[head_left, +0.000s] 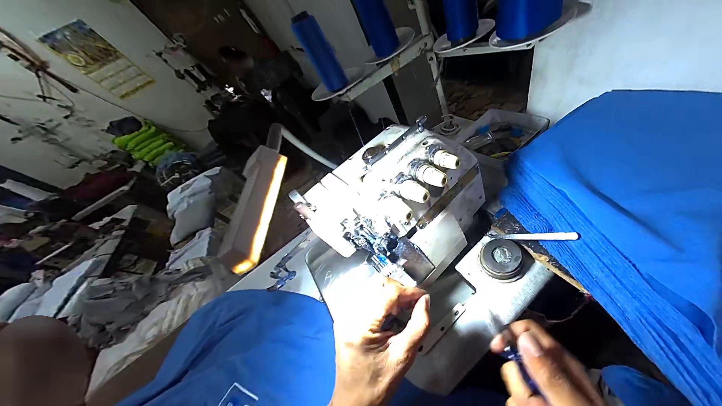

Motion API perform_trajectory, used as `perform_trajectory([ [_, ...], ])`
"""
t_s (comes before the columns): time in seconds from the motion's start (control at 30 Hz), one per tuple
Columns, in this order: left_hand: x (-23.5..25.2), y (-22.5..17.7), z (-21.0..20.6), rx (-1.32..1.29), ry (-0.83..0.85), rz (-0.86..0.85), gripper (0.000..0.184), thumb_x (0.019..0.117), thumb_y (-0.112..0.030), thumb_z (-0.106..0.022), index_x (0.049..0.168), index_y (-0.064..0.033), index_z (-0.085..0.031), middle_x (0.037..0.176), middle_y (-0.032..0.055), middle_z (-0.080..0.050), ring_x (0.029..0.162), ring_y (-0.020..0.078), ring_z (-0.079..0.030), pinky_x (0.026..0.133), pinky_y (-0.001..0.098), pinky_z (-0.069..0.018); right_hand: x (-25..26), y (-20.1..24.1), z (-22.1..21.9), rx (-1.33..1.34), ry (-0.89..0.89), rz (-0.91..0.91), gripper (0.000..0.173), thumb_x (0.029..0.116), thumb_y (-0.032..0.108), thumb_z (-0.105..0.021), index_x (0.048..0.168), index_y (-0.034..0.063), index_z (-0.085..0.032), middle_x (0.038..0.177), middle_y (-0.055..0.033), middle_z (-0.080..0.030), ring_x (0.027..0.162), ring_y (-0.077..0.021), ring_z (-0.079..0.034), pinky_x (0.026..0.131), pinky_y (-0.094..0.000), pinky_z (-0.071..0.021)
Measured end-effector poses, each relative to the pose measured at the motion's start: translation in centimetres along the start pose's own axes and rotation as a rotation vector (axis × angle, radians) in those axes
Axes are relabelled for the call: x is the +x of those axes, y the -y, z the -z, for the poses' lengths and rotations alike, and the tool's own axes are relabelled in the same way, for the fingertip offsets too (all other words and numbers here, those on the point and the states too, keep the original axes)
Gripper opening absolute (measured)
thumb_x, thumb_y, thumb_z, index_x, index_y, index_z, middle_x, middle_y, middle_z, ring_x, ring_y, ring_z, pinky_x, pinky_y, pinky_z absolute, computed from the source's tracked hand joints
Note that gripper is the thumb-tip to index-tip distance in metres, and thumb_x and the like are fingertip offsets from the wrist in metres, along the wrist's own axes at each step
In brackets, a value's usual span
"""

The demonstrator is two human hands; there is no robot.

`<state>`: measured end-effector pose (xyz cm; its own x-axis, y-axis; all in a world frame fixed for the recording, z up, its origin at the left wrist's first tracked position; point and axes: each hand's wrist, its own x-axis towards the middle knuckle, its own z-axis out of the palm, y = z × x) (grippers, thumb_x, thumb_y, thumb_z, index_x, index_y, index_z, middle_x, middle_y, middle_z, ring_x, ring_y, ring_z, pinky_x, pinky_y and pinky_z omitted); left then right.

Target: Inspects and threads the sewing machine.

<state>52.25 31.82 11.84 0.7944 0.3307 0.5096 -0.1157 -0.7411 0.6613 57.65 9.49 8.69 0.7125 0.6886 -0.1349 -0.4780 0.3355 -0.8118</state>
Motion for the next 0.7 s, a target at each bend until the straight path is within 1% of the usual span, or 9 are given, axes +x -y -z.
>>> perform_trajectory([
  [0.07, -0.1, 0.0, -0.1, 0.013, -0.013, 0.0, 0.004, 0.0874, -0.017, -0.073, 0.088, -0.0148, -0.077, 0.08, -0.0066, -0.066, 0.064, 0.0036, -0.06, 0.053, 0.0177, -0.0513, 0.2, -1.1, -2.4, 0.163, 0.021, -0.084, 0.031, 0.1127, 0.024, -0.03, 0.117, 0.0087, -0.057, 0.065, 0.0087, -0.041, 0.044, -0.0005, -0.032, 0.036, -0.018, -0.0305],
  [0.13, -0.1, 0.0, -0.2, 0.012, -0.022, 0.003, 0.004, 0.0873, -0.016, -0.074, 0.088, -0.014, -0.077, 0.08, -0.0057, -0.067, 0.064, 0.0045, -0.061, 0.053, 0.0183, -0.052, 1.0, -1.6, -4.1, 0.239, 0.01, -0.138, 0.033, 0.1131, 0.024, -0.028, 0.116, 0.0074, -0.056, 0.061, 0.0077, -0.038, 0.041, -0.0009, -0.03, 0.035, -0.0172, -0.0281],
  [0.23, -0.1, 0.1, -0.2, 0.028, -0.033, -0.012, 0.003, 0.0868, -0.016, -0.074, 0.088, -0.0135, -0.077, 0.08, -0.0054, -0.067, 0.065, 0.0048, -0.061, 0.054, 0.0185, -0.0513, 2.3, -1.6, -5.2, 0.28, 0.029, -0.175, 0.03, 0.1133, 0.024, -0.024, 0.107, 0.012, -0.051, 0.059, 0.0078, -0.034, 0.04, -0.0006, -0.028, 0.035, -0.0163, -0.0277],
  [0.37, -0.2, 0.3, 0.0, -0.033, -0.016, -0.024, 0.004, 0.0878, -0.013, -0.075, 0.09, -0.0099, -0.077, 0.083, -0.0016, -0.068, 0.067, 0.0092, -0.065, 0.057, 0.0221, -0.0581, 3.4, -1.6, -5.5, 0.25, 0.023, -0.117, 0.027, 0.1131, 0.021, -0.027, 0.108, 0.0112, -0.052, 0.059, 0.0076, -0.034, 0.041, -0.0003, -0.03, 0.036, -0.0158, -0.0288],
  [0.47, -0.3, 0.3, 0.0, -0.03, -0.027, -0.034, 0.005, 0.0876, -0.012, -0.074, 0.091, -0.0091, -0.077, 0.082, -0.0021, -0.068, 0.067, 0.0074, -0.064, 0.056, 0.0203, -0.0565, 3.7, -1.7, -5.5, 0.188, 0.012, -0.063, 0.027, 0.113, 0.02, -0.03, 0.107, 0.0093, -0.053, 0.06, 0.0069, -0.035, 0.043, -0.001, -0.029, 0.037, -0.0166, -0.029],
  [0.63, -0.4, 0.1, -0.2, -0.054, -0.079, -0.037, 0.006, 0.0864, -0.009, -0.074, 0.091, -0.0077, -0.077, 0.083, -0.0016, -0.069, 0.066, 0.0065, -0.064, 0.055, 0.0192, -0.0554, 2.9, -1.5, -5.1, 0.111, 0.008, -0.036, 0.027, 0.1124, 0.017, -0.031, 0.115, 0.0057, -0.055, 0.063, 0.007, -0.037, 0.045, -0.0011, -0.032, 0.038, -0.0175, -0.0309],
  [0.7, -0.4, 0.1, -0.3, -0.06, -0.085, -0.034, 0.006, 0.0866, -0.009, -0.074, 0.091, -0.0077, -0.078, 0.083, -0.0018, -0.068, 0.066, 0.006, -0.063, 0.055, 0.0185, -0.0546, 2.8, -1.7, -5.1, 0.093, 0.002, -0.04, 0.026, 0.1124, 0.017, -0.032, 0.114, 0.0061, -0.055, 0.062, 0.007, -0.037, 0.045, -0.0012, -0.033, 0.038, -0.0177, -0.031],
])
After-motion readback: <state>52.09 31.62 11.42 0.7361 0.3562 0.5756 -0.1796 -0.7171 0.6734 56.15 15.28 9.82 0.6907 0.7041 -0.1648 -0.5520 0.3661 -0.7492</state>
